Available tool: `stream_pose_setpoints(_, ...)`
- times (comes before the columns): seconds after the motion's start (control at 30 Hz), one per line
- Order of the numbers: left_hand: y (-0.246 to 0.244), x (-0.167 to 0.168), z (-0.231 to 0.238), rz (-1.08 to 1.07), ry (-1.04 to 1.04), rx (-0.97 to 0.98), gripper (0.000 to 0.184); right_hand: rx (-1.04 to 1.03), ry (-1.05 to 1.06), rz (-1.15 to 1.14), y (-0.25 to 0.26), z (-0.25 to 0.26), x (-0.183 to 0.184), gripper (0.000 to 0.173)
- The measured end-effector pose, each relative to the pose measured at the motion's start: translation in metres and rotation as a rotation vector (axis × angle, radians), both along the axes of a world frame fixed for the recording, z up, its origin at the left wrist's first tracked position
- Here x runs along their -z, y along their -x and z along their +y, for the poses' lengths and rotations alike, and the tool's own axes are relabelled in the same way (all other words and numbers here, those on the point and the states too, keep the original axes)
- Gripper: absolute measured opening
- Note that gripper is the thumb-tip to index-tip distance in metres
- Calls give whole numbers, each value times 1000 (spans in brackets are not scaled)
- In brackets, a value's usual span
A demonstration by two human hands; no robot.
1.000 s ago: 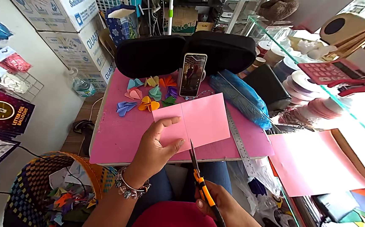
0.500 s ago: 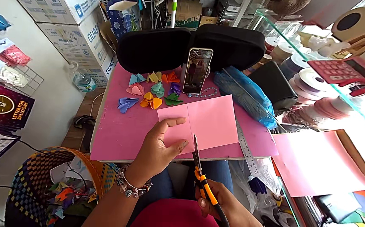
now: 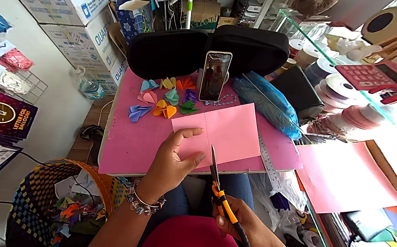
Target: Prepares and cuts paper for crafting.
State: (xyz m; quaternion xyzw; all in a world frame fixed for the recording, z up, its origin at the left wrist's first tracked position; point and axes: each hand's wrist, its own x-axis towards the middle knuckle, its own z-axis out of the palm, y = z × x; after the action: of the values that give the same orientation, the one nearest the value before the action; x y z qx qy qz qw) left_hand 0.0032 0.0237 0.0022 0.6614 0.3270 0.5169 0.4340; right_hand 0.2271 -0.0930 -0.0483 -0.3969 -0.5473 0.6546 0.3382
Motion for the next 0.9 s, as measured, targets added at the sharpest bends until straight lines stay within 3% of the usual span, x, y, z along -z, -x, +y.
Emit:
stream_pose_setpoints(0.43, -1, -1, -3, 61, -146, -63, 42, 161, -15, -128, 12, -5, -3, 28)
stream_pose_setpoints(0.9, -4, 0, -5, 52, -158, -78, 43, 237, -2, -148, 15, -6, -2, 27)
